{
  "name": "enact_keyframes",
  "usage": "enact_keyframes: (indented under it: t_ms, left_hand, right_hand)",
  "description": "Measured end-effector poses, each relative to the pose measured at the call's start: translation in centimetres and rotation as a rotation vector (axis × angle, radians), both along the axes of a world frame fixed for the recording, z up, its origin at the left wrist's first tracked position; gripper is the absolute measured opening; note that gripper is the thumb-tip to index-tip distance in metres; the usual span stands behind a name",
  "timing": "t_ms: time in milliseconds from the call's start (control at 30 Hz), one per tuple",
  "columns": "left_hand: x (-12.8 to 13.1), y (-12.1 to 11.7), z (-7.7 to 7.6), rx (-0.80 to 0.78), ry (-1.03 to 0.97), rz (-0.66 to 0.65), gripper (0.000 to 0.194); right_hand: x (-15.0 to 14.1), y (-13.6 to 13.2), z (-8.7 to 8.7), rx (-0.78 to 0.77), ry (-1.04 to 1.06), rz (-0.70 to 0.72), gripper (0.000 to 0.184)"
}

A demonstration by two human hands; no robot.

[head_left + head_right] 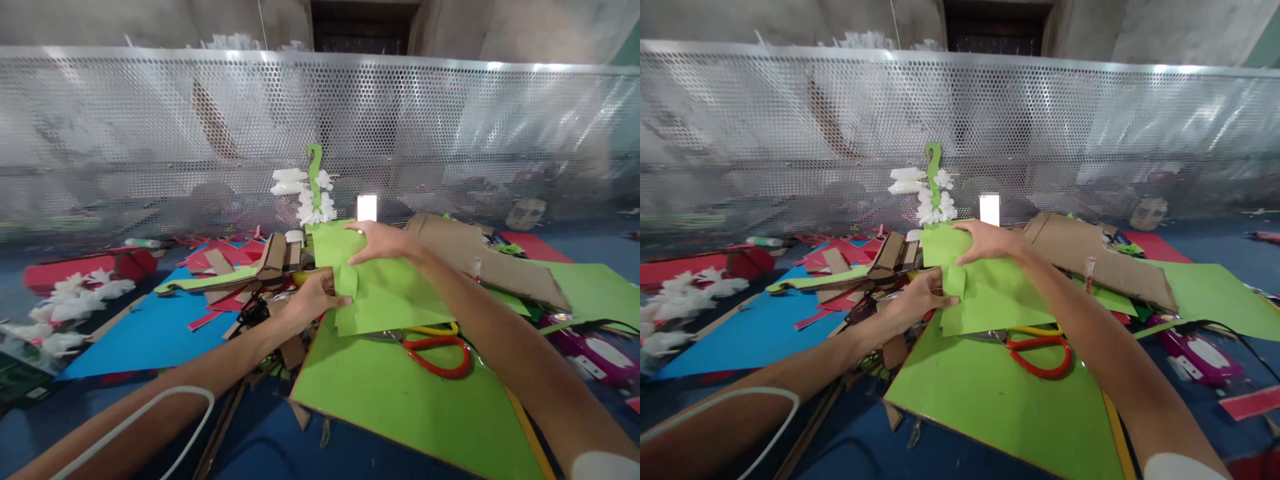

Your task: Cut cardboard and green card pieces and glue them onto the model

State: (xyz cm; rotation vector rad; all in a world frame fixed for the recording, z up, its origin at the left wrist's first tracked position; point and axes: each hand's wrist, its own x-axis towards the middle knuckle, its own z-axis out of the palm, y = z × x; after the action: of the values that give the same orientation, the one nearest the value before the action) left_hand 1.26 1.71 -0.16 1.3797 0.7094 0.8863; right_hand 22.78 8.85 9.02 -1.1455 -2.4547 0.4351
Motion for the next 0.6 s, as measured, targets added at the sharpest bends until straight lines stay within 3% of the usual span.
enact_keyframes:
  t_ms: [100,167,600]
  left_hand:
    - [-0.3,0.1,0.2,0.106,0.108,0.078,0.046]
    - [-0.4,0.3,0.2,0.154,0.175,0.125,0.052]
    - [-0.3,0.9,0.1,0.043,0.053,0.049,0.045]
  right_hand:
    - [-0.3,-0.2,0.0,0.013,-0.049,-0.005,0.095]
    - [-0.4,-0.3,0.1,0.016,-0.058,0.004,0.094]
    - [-1.2,-1.1,0.3,0.037,-0.046,0.029,0.086]
